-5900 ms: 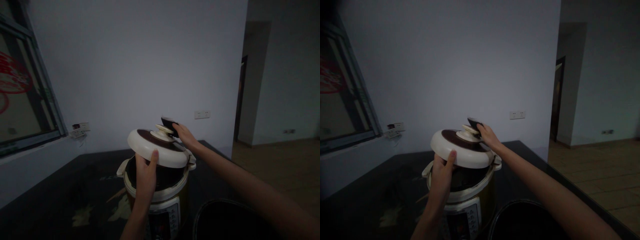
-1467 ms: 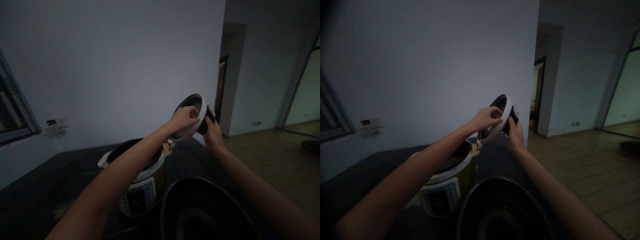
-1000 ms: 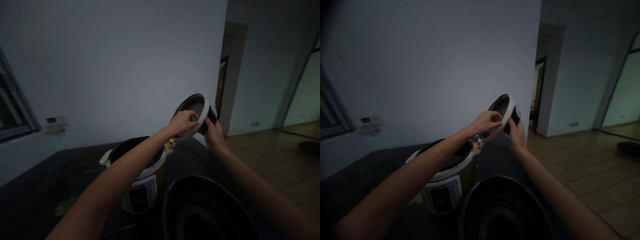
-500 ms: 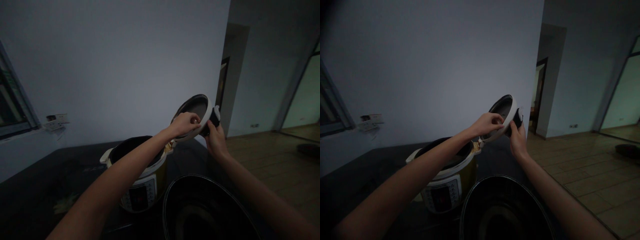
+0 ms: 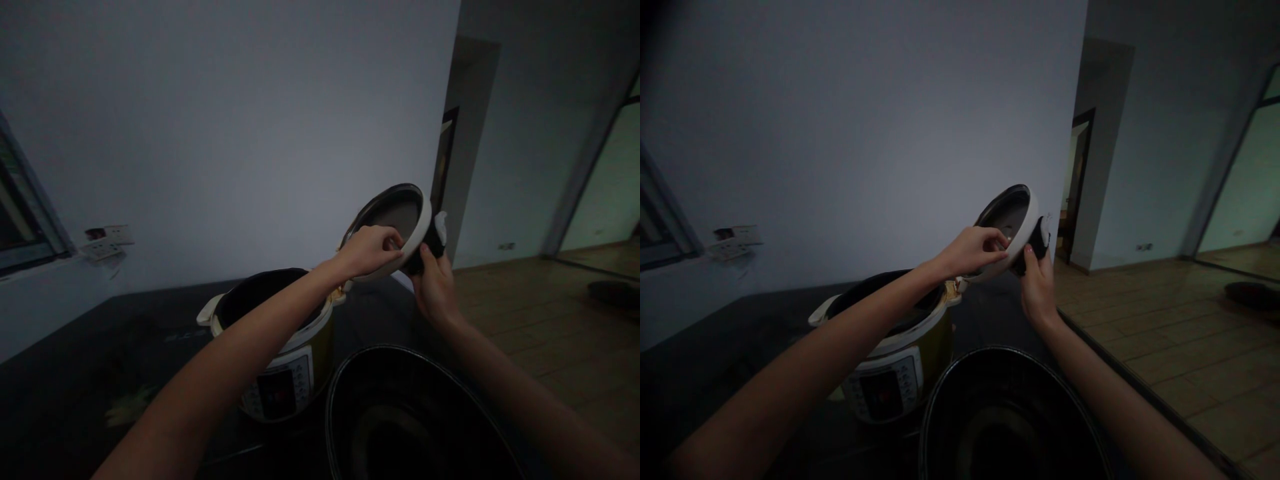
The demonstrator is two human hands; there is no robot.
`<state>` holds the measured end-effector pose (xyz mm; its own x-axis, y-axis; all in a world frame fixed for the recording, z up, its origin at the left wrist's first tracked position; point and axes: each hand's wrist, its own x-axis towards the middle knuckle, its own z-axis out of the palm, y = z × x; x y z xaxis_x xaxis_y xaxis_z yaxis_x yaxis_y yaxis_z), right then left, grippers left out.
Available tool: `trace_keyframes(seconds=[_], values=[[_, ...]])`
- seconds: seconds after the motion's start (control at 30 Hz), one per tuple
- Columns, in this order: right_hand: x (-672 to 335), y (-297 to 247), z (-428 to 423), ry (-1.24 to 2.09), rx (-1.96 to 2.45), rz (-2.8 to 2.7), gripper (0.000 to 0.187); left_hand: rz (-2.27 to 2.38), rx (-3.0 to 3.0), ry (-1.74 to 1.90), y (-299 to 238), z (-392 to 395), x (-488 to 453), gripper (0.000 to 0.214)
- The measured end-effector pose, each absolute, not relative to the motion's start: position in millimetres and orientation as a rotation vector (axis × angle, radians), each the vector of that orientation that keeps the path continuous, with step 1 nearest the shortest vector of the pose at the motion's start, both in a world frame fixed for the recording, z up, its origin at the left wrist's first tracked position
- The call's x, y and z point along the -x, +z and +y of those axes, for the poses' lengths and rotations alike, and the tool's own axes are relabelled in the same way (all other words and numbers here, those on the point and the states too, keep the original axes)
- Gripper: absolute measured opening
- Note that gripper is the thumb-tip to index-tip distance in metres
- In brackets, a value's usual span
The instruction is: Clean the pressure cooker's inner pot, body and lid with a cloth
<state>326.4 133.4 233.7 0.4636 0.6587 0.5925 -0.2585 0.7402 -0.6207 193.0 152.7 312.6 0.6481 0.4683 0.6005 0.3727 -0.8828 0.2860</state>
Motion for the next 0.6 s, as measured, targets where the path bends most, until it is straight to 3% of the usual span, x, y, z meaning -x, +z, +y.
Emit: trace_keyframes(seconds=[0.6], values=[[-331, 238, 120, 0.583, 0.513, -0.872, 0.029, 0.635, -2.787, 0.983, 308, 158, -190, 0.017]])
